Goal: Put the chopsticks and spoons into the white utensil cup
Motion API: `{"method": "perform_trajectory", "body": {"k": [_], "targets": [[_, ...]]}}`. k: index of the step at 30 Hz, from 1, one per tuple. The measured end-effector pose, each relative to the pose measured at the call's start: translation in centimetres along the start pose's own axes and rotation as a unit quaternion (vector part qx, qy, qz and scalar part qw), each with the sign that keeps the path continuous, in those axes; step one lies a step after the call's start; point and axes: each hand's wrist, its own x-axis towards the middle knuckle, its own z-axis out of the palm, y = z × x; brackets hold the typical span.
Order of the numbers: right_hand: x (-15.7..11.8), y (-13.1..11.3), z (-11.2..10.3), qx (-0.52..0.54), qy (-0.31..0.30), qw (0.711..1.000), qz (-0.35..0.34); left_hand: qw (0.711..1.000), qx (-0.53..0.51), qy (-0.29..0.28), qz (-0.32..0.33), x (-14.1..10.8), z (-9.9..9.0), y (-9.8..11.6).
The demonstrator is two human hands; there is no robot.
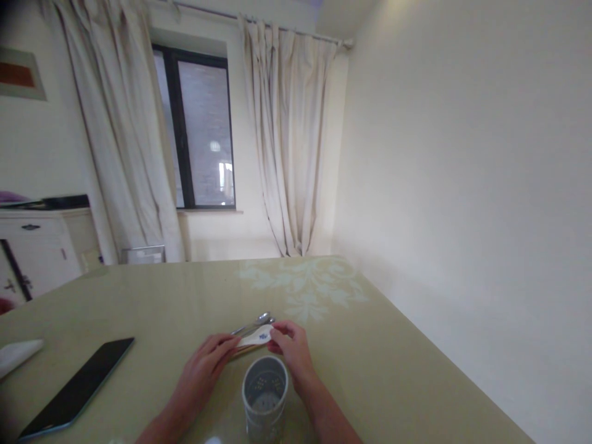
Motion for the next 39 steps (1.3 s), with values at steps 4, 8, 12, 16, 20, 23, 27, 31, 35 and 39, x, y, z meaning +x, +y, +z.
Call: {"method": "perform_trajectory", "body": {"k": [4, 8, 12, 16, 20, 23, 27, 31, 35, 39], "targets": [[-0.2, 0.6, 0.8, -0.007, -0.030, 0.999, 0.011, 0.991, 0.088, -0.014, 0.096, 0.0, 0.0, 0.2], [-0.1, 0.8, 1.0, 0.000, -0.044, 0.999, 0.020, 0.983, 0.124, -0.021, 0.133, 0.1, 0.0, 0.4], [0.1, 0.9, 0.7, 0.017, -0.048, 0.998, 0.023, 0.990, 0.136, -0.008, 0.046, 0.7, -0.5, -0.1], [0.6, 1.2, 0.3, 0.027, -0.033, 0.999, 0.026, 0.986, 0.146, -0.007, -0.076, 2.6, -2.0, -1.2], [1.1, 1.5, 0.1, 0.019, -0.049, 0.998, 0.034, 0.968, 0.179, -0.074, -0.158, 4.8, -3.1, -2.2], [1.4, 1.6, 0.1, 0.015, -0.060, 0.997, 0.036, 0.958, 0.190, -0.101, -0.187, 5.6, -3.0, -2.8], [1.6, 1.8, -0.1, 0.023, -0.063, 0.997, 0.037, 0.954, 0.186, -0.124, -0.201, 5.9, -1.9, -3.3], [1.7, 2.0, -0.1, 0.034, -0.064, 0.996, 0.042, 0.952, 0.181, -0.144, -0.202, 6.2, -0.9, -3.2], [1.8, 2.2, -0.1, 0.037, -0.063, 0.996, 0.047, 0.950, 0.181, -0.159, -0.197, 6.6, 0.0, -2.9], [1.9, 2.3, 0.1, 0.042, -0.060, 0.996, 0.048, 0.949, 0.178, -0.174, -0.191, 6.8, 0.7, -2.8]]}}
